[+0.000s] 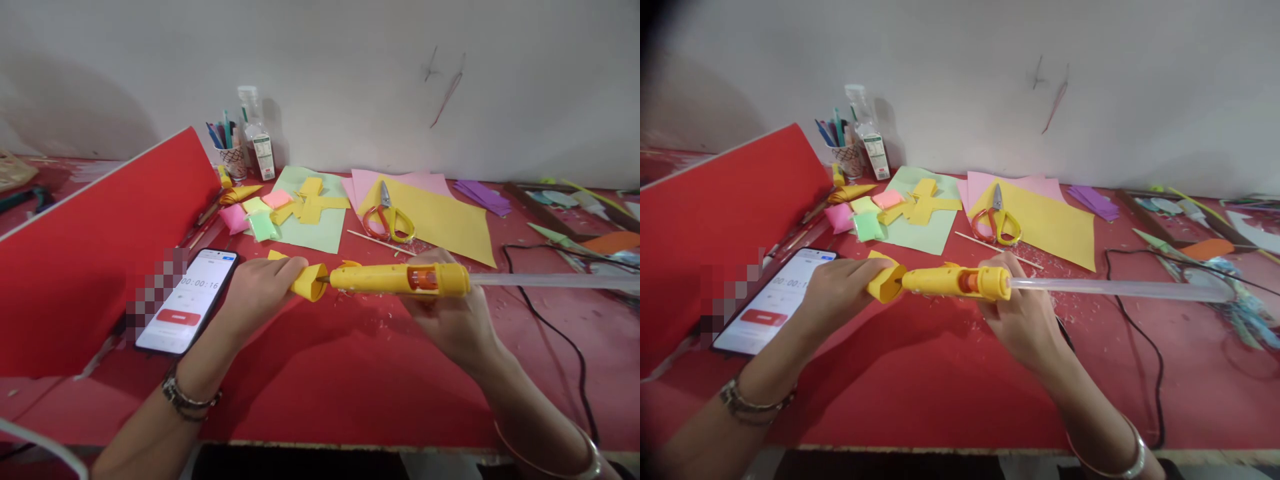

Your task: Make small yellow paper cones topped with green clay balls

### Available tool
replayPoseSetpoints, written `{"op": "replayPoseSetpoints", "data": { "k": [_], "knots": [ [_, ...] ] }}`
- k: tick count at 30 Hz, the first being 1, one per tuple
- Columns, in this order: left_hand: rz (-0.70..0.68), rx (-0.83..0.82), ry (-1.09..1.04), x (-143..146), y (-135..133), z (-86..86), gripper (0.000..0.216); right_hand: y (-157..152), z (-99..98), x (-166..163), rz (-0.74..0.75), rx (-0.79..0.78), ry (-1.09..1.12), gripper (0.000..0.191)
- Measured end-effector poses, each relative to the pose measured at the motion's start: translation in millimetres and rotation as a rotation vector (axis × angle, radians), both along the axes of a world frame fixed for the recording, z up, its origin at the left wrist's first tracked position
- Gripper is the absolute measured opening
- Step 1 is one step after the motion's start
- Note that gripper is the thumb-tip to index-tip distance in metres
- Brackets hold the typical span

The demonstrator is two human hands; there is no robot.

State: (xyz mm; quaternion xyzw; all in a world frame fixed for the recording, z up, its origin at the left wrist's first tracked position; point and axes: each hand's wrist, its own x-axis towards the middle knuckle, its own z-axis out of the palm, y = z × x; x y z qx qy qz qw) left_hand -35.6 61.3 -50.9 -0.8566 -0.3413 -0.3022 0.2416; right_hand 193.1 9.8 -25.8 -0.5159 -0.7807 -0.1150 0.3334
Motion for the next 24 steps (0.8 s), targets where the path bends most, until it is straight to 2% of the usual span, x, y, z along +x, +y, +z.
{"op": "replayPoseSetpoints", "data": {
  "k": [17, 20, 24],
  "knots": [
    [-0.004, -0.065, 0.003, -1.8, 0.6, -1.6, 0.019, -1.1, -4.0, -2.2, 0.029, -0.037, -0.011, 0.006],
    [0.005, -0.120, -0.017, -2.0, 0.6, -1.8, 0.017, -1.2, -4.5, -2.4, 0.032, -0.037, -0.009, 0.006],
    [-0.049, -0.295, -0.107, -1.7, 1.5, -2.5, 0.013, -1.0, -2.3, -3.1, 0.033, 0.000, 0.018, 0.009]
  ]
}}
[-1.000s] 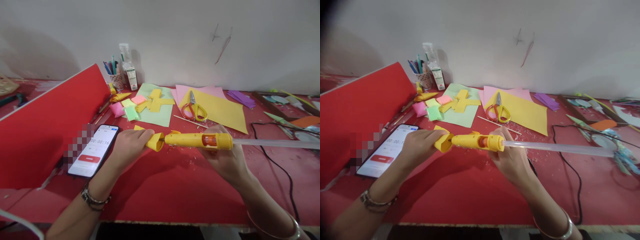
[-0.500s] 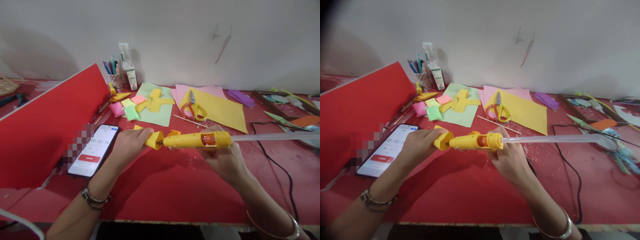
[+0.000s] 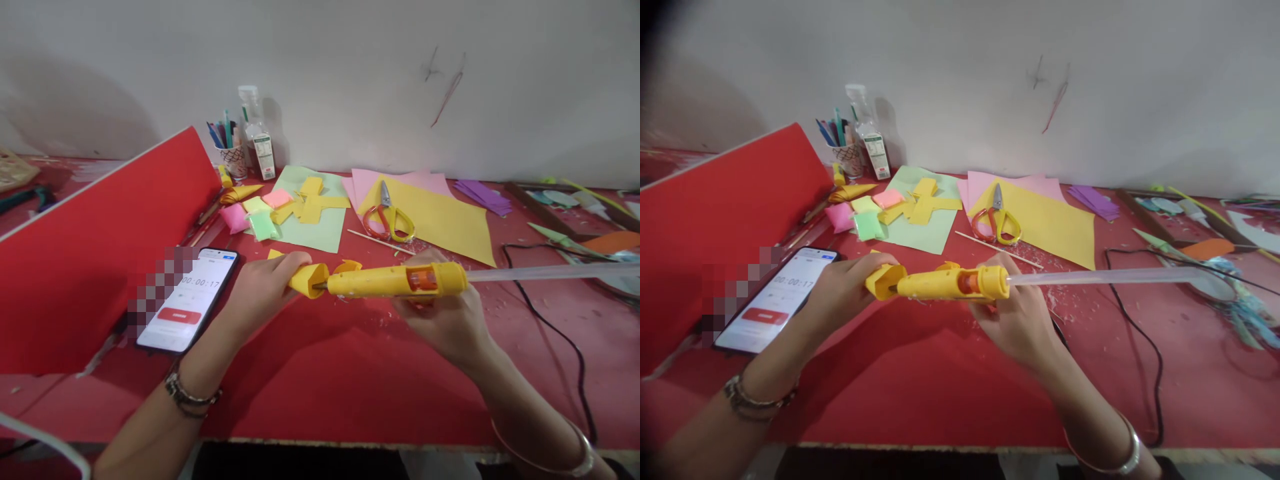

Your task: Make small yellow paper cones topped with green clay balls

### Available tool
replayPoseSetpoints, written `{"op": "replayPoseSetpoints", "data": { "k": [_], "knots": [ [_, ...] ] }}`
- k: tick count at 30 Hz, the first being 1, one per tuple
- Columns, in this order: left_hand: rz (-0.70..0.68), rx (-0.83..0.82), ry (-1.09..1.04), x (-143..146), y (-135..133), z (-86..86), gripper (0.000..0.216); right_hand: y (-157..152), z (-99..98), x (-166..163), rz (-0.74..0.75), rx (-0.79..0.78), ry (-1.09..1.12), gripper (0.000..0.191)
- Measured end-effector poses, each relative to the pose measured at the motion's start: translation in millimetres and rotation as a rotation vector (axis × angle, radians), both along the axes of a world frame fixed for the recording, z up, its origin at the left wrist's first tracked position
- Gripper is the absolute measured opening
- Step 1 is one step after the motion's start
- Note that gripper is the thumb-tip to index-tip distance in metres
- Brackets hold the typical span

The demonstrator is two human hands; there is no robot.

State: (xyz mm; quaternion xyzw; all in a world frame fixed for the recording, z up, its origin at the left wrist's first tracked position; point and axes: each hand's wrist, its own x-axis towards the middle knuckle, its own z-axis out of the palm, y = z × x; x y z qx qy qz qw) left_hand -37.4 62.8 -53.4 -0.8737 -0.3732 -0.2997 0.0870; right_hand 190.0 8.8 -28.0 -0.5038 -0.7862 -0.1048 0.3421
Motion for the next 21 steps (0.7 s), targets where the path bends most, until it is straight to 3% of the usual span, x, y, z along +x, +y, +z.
{"op": "replayPoseSetpoints", "data": {
  "k": [6, 14, 21],
  "knots": [
    [-0.092, -0.126, -0.092, 0.6, 2.0, -3.5, 0.009, -0.2, 5.5, -0.5, -0.016, 0.107, 0.021, 0.017],
    [-0.277, -0.225, -0.042, 1.5, -0.1, 0.6, 0.039, -0.5, 5.3, 2.2, -0.110, 0.164, 0.081, 0.017],
    [-0.245, -0.300, -0.039, -0.4, -0.8, 1.1, 0.039, -0.7, 4.8, 2.2, -0.147, 0.145, 0.076, 0.016]
  ]
}}
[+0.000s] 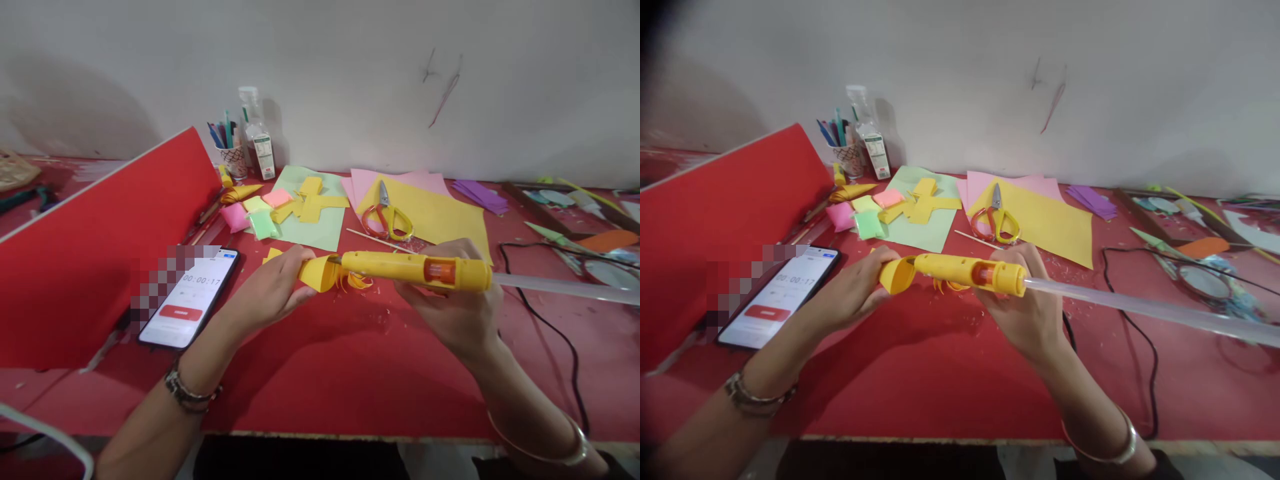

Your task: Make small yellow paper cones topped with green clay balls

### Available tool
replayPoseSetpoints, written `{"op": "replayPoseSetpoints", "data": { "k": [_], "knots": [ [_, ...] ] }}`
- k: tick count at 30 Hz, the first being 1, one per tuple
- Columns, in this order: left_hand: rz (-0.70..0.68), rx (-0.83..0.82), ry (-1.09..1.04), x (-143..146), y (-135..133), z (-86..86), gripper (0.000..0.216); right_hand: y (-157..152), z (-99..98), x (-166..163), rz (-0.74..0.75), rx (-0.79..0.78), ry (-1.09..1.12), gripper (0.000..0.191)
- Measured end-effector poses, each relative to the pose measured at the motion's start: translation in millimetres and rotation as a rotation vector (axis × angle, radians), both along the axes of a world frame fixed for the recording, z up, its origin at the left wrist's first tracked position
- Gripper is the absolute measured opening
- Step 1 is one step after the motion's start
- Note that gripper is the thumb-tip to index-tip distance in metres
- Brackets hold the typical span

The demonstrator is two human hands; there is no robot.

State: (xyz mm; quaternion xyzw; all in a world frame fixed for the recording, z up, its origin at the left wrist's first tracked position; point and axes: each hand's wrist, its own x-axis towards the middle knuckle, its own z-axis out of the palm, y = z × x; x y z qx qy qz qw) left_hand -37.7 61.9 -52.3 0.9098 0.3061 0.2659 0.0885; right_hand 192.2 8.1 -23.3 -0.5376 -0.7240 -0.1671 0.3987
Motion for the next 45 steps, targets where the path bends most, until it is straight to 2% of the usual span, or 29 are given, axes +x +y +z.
{"op": "replayPoseSetpoints", "data": {
  "k": [10, 24, 30, 45],
  "knots": [
    [0.014, 0.017, -0.036, -0.7, -1.8, -0.8, 0.043, -1.5, 1.3, -0.3, -0.004, -0.034, -0.026, 0.012],
    [0.097, 0.051, -0.030, -1.3, 0.3, 2.3, 0.043, 1.4, 3.0, 1.1, 0.090, -0.089, -0.048, 0.017],
    [0.126, 0.010, -0.006, -1.5, 0.9, 1.3, 0.042, 2.4, 2.6, 0.3, 0.087, -0.090, -0.058, 0.017],
    [0.119, 0.092, -0.019, -2.1, 2.5, 0.5, 0.041, 1.3, -0.4, -0.3, 0.032, -0.175, -0.068, 0.010]
  ]
}}
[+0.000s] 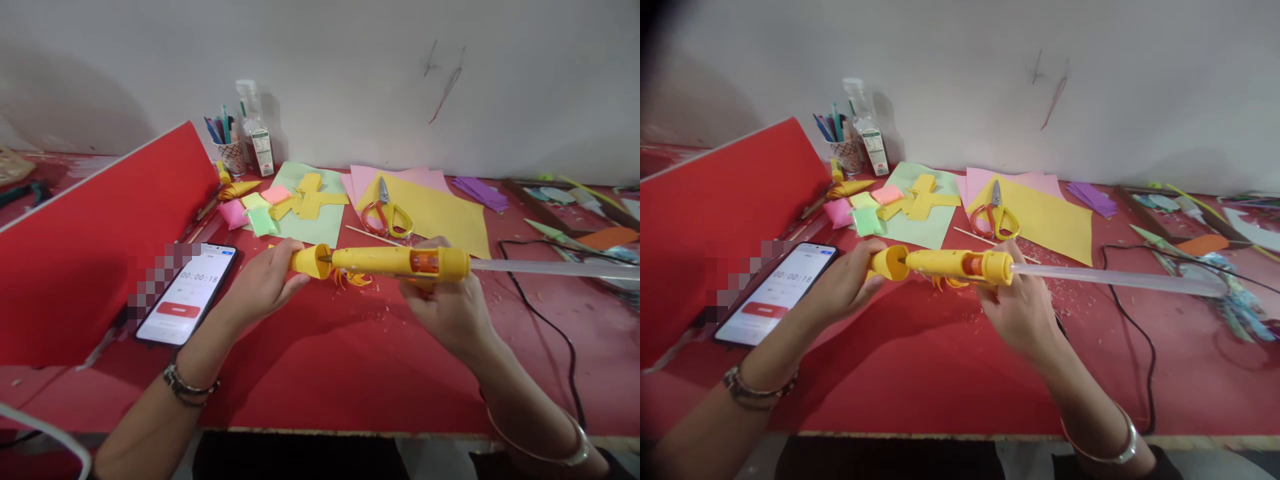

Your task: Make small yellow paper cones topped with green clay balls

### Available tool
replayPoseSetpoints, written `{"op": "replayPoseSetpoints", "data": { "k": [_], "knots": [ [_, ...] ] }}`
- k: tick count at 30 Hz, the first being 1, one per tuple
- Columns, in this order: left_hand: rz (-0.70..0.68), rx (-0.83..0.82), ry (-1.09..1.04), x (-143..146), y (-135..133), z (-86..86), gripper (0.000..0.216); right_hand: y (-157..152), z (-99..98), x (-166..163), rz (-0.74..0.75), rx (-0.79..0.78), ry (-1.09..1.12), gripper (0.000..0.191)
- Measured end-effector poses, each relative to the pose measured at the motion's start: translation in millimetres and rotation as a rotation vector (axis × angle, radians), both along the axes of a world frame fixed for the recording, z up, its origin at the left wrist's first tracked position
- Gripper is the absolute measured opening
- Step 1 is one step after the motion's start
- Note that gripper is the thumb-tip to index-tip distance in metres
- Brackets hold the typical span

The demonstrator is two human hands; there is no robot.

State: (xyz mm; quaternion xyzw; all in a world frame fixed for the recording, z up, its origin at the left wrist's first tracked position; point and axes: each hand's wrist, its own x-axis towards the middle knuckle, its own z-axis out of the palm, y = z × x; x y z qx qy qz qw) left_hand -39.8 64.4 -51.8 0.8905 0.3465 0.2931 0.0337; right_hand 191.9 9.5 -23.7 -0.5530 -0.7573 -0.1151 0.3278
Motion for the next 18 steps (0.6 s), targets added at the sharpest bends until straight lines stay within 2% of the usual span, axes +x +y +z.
{"op": "replayPoseSetpoints", "data": {
  "k": [8, 18],
  "knots": [
    [0.014, 0.087, 0.009, -1.4, 2.0, -2.0, 0.041, 0.8, 1.3, 1.3, 0.034, 0.003, -0.038, 0.010],
    [-0.012, 0.131, 0.035, -0.7, 2.2, -0.8, 0.038, -0.7, 0.5, 0.8, 0.089, 0.133, 0.021, 0.018]
  ]
}}
